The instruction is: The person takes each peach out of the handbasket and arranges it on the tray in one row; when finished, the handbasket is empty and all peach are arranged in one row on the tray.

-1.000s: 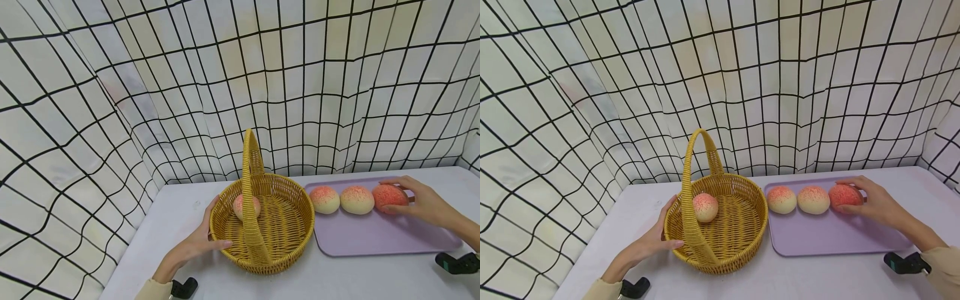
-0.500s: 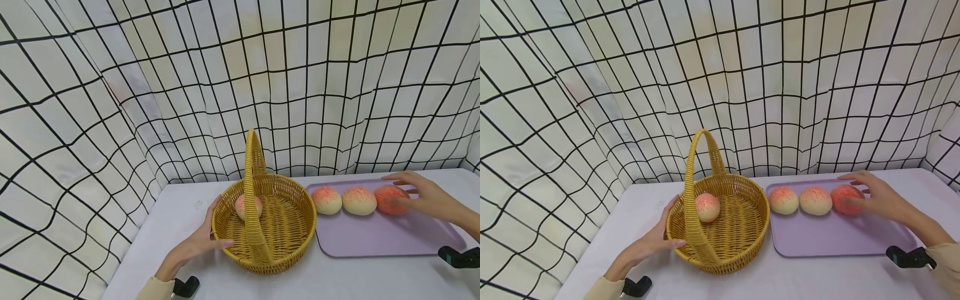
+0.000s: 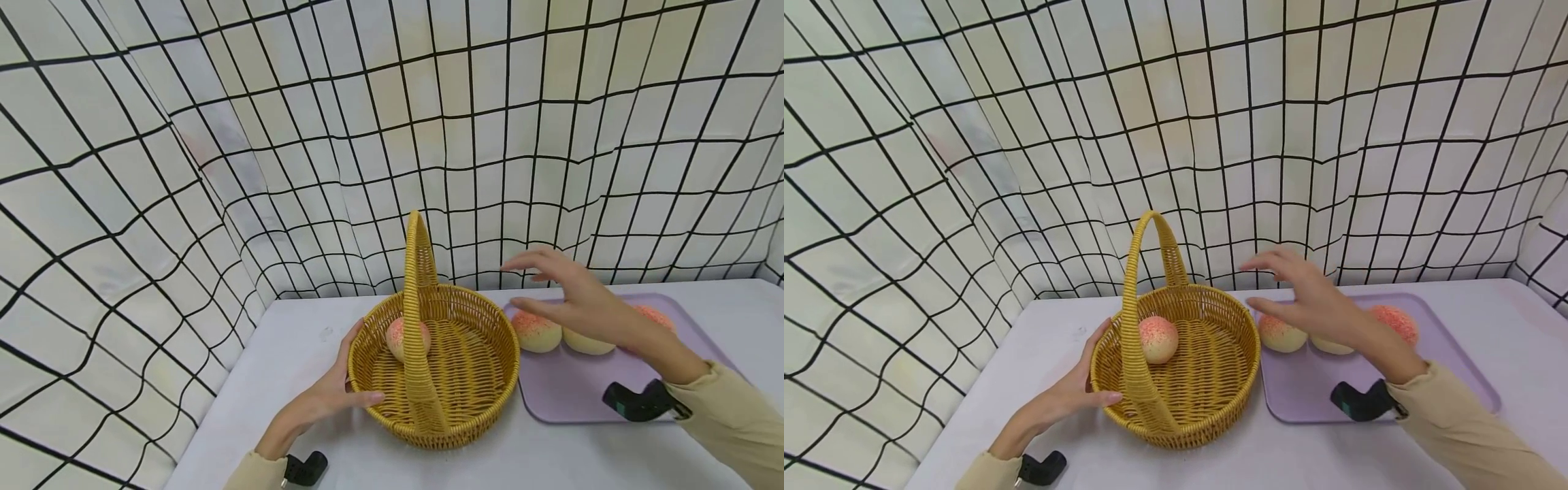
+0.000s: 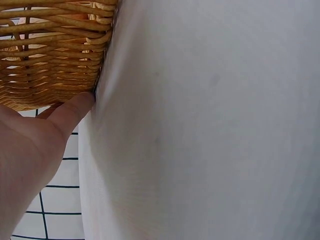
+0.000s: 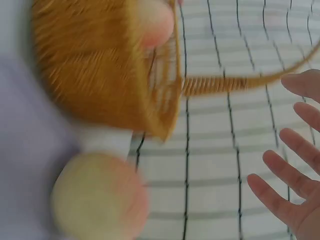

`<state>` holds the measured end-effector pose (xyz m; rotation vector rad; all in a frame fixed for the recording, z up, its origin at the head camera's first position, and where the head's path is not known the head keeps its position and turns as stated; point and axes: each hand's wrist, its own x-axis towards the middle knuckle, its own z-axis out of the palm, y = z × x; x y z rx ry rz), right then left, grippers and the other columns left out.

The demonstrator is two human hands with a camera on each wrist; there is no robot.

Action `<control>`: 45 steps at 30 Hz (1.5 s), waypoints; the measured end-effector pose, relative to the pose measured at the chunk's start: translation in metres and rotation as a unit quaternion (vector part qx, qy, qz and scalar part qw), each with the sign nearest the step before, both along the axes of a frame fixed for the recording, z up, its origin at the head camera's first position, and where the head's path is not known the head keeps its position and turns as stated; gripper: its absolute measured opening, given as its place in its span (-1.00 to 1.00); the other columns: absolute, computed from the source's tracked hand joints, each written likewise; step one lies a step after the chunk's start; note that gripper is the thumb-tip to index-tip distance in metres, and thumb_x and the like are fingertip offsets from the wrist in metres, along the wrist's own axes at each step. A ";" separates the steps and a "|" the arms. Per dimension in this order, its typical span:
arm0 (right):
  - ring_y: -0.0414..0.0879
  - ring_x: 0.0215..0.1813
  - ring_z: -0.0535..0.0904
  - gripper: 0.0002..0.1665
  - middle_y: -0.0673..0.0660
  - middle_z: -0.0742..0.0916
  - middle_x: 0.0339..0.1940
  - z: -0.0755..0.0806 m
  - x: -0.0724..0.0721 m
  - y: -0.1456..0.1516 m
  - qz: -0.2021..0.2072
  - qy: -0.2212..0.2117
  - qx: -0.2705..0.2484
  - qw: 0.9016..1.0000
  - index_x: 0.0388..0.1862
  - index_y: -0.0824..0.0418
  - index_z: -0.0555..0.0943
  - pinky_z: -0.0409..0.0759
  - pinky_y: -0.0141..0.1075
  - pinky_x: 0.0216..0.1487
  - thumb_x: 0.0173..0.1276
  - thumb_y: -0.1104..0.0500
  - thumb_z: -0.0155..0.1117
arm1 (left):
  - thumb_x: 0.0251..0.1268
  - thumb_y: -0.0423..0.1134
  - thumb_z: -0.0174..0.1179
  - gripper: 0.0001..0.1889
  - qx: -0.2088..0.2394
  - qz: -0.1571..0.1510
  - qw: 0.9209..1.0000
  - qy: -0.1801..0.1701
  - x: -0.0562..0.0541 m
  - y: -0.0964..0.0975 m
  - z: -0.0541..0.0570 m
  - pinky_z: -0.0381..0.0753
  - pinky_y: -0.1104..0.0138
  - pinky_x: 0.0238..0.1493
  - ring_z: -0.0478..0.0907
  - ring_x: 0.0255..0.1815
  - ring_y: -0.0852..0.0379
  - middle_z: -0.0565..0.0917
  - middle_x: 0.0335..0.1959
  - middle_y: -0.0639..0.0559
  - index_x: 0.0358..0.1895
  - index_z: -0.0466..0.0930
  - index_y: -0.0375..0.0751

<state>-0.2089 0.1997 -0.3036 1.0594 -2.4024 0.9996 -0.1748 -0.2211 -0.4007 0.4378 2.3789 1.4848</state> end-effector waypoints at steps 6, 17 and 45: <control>-0.05 0.26 0.57 -0.52 0.04 0.67 0.22 0.016 -0.016 -0.066 0.095 -0.052 0.014 0.994 0.23 0.12 0.66 0.69 -0.10 0.15 0.35 0.25 0.52 | 0.17 0.00 0.52 0.34 0.001 -0.005 1.000 0.005 -0.001 0.001 0.001 -0.16 -0.37 0.55 -0.19 0.69 -0.36 -0.34 0.74 -0.17 0.71 -0.48 0.21; 0.16 0.33 0.57 -0.50 0.26 0.68 0.27 -0.019 -0.040 -0.136 0.185 -0.196 0.013 0.963 0.28 0.31 0.64 0.64 -0.02 0.25 0.34 0.38 0.40 | 0.18 0.01 0.52 0.34 0.004 -0.009 1.000 -0.003 0.000 0.001 0.002 -0.15 -0.34 0.56 -0.18 0.69 -0.33 -0.33 0.73 -0.21 0.71 -0.50 0.19; 0.01 0.27 0.57 -0.38 0.16 0.68 0.23 -0.053 -0.050 -0.169 0.174 -0.209 0.145 0.951 0.34 0.23 0.63 0.55 -0.19 0.31 0.33 0.11 0.53 | 0.18 0.00 0.52 0.34 0.006 0.001 1.000 -0.014 0.003 0.000 0.001 -0.19 -0.34 0.57 -0.26 0.71 -0.32 -0.36 0.74 -0.15 0.71 -0.50 0.23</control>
